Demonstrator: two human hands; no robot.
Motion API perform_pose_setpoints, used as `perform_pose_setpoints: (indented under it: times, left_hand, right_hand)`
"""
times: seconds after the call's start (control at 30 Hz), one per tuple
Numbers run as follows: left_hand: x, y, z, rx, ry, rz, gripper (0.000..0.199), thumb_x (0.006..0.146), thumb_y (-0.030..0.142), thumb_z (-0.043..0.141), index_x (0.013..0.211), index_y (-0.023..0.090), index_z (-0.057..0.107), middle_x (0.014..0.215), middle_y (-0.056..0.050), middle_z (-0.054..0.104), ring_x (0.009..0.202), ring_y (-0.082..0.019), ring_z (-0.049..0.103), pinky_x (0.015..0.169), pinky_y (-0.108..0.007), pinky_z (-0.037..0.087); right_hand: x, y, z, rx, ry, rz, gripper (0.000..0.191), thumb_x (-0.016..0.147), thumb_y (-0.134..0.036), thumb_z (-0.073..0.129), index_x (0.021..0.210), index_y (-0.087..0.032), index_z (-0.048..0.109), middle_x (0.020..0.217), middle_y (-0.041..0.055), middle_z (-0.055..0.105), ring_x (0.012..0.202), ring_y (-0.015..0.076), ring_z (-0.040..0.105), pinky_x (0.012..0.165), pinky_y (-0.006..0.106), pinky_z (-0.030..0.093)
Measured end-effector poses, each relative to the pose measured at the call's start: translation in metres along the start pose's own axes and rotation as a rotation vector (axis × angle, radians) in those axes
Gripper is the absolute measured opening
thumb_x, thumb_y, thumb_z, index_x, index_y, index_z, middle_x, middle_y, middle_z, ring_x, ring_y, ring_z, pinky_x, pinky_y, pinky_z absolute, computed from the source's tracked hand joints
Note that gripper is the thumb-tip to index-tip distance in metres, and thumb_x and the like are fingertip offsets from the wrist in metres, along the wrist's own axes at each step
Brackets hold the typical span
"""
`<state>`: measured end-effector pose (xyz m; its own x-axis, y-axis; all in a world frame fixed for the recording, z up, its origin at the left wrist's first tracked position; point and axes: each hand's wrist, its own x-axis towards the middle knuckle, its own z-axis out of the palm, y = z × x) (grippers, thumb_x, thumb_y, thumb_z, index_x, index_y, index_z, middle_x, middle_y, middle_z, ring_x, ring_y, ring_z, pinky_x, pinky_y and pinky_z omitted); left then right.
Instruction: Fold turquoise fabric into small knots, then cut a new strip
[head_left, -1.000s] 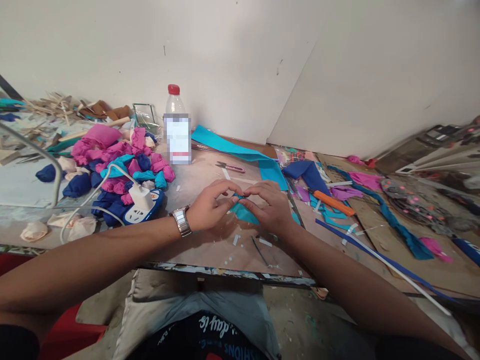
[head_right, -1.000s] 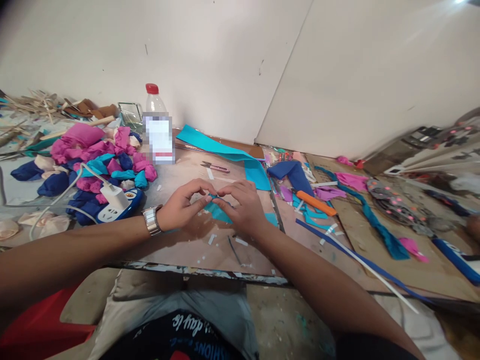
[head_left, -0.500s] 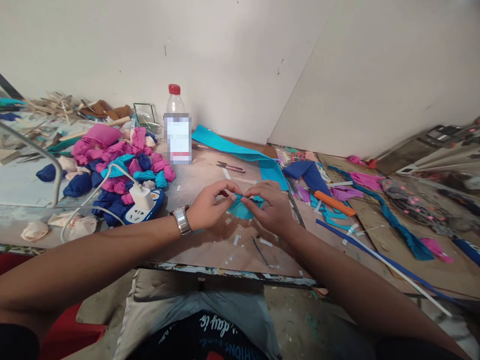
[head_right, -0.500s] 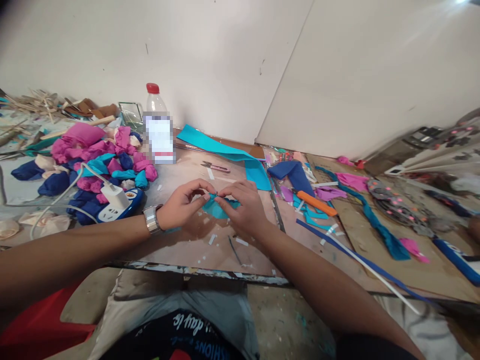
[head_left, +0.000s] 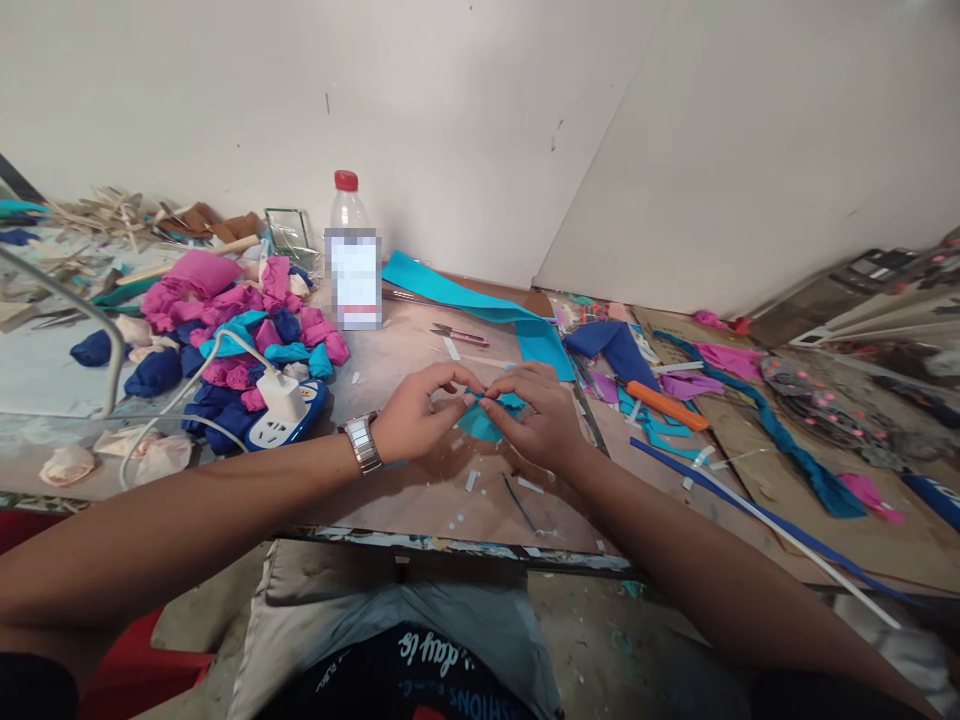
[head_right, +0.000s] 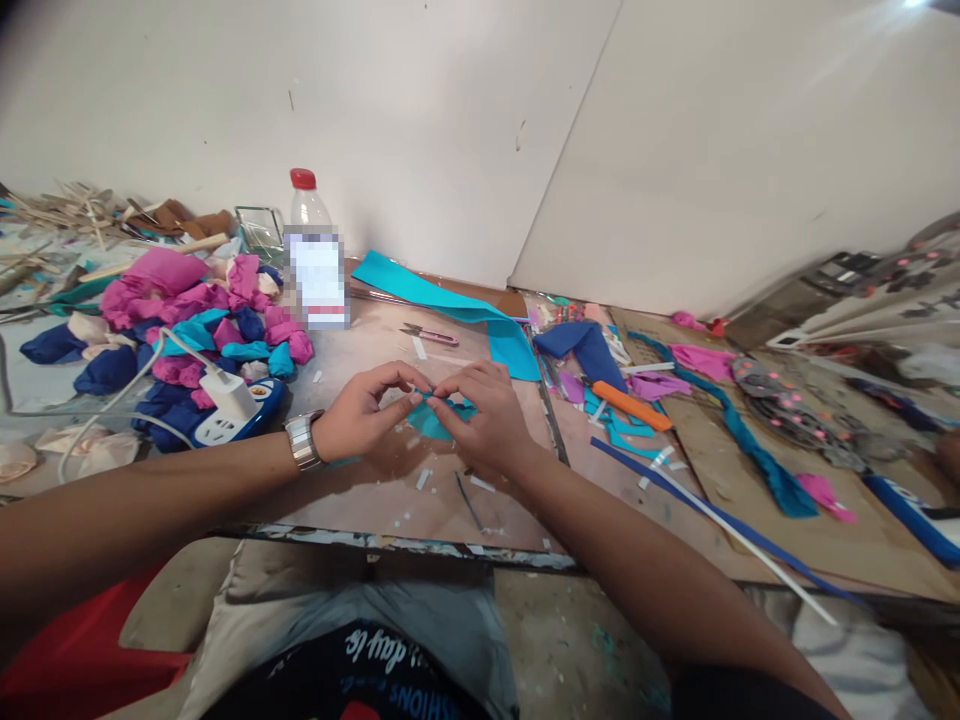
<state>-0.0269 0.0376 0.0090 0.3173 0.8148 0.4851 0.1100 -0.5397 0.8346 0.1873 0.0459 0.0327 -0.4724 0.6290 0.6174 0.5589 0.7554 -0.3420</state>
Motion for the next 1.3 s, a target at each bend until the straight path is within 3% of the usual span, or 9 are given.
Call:
perform_pose_setpoints:
  times: [0.2, 0.53, 1.03, 1.3]
  left_hand:
    - [-0.0008, 0.0024, -0.0020, 0.020, -0.020, 0.030, 0.014, 0.098, 0.029, 0.064, 0.104, 0.019, 0.071, 0.104, -0.007, 0.076, 0.099, -0.021, 0.069, 0.093, -0.036, 0.052]
    - [0.0013, -0.0043, 0.0026, -0.127, 0.016, -0.078, 0.021, 0.099, 0.038, 0.064, 0.106, 0.018, 0.064, 0.102, -0.007, 0.071, 0.094, -0.018, 0.067, 0.087, -0.033, 0.053]
    - [-0.0026, -0.0017, 0.0043, -0.145, -0.031, -0.086, 0.022, 0.101, 0.033, 0.060, 0.119, 0.020, 0.059, 0.120, -0.010, 0.073, 0.112, -0.022, 0.071, 0.095, -0.035, 0.055]
    - [-0.0035, -0.0070, 0.0068, -0.220, -0.086, -0.013, 0.028, 0.103, 0.030, 0.058, 0.129, 0.020, 0.059, 0.134, -0.013, 0.069, 0.127, -0.025, 0.067, 0.107, -0.040, 0.053]
  right_hand:
    - [-0.0016, 0.0034, 0.0021, 0.001, -0.002, 0.004, 0.015, 0.095, -0.036, 0.073, 0.085, -0.025, 0.070, 0.084, 0.0019, 0.077, 0.084, 0.0224, 0.070, 0.089, 0.043, 0.045]
    - [-0.0009, 0.0036, 0.0004, -0.001, 0.004, -0.008, 0.012, 0.096, -0.036, 0.071, 0.089, -0.026, 0.071, 0.089, 0.0024, 0.080, 0.088, 0.0240, 0.071, 0.090, 0.044, 0.046]
    - [-0.0007, 0.0029, 0.0013, -0.008, 0.000, 0.017, 0.013, 0.095, -0.034, 0.073, 0.088, -0.025, 0.069, 0.090, 0.0018, 0.080, 0.089, 0.0237, 0.070, 0.089, 0.044, 0.044]
    - [-0.0003, 0.0026, 0.0024, 0.009, 0.019, -0.014, 0.020, 0.095, -0.043, 0.076, 0.090, -0.025, 0.070, 0.089, 0.0017, 0.080, 0.089, 0.0232, 0.072, 0.089, 0.042, 0.045]
